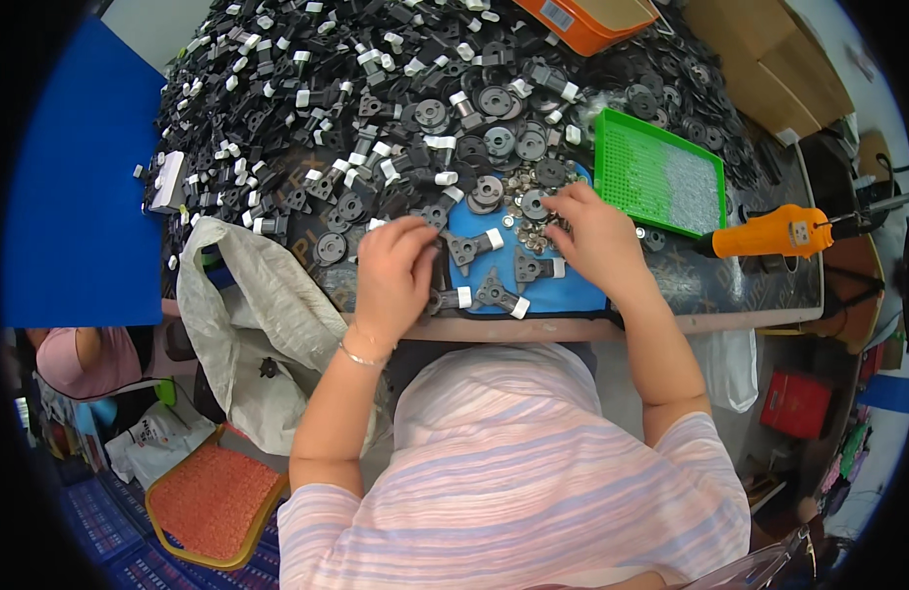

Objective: Manually assembling small plastic and metal components using an electric screwdriver at a factory workbench.

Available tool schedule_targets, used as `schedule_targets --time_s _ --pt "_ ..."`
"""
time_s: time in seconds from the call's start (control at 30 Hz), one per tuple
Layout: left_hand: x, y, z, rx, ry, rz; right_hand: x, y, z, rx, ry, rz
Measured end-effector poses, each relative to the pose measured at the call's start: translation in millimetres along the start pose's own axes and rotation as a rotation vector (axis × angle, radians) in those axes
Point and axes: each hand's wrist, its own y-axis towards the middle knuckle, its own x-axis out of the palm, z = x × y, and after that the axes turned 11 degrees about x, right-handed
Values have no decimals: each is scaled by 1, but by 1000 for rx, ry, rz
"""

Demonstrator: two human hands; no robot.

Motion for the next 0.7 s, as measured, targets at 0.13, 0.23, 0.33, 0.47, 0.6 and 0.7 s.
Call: schedule_targets --time_s 0.13,0.23,0.33,0.47,0.6,0.7 --pt "8 15 -17 141 96 -82 13 16 -18 -79 -24 -65" --pt "15 17 -26 181 231 -144 25 30 -27 -108 -66 -108" --pt "10 15 -35 198 280 -158 31 43 -29 -113 -113 -123" --pt "-11 8 -34 101 127 -126 37 52 -30 -101 -116 -101" --pt "-26 0 -20 38 -126 -195 45 68 -21 -95 -187 -28" --pt "-20 -4 -23 69 -120 -257 37 72 -22 -68 -191 35"
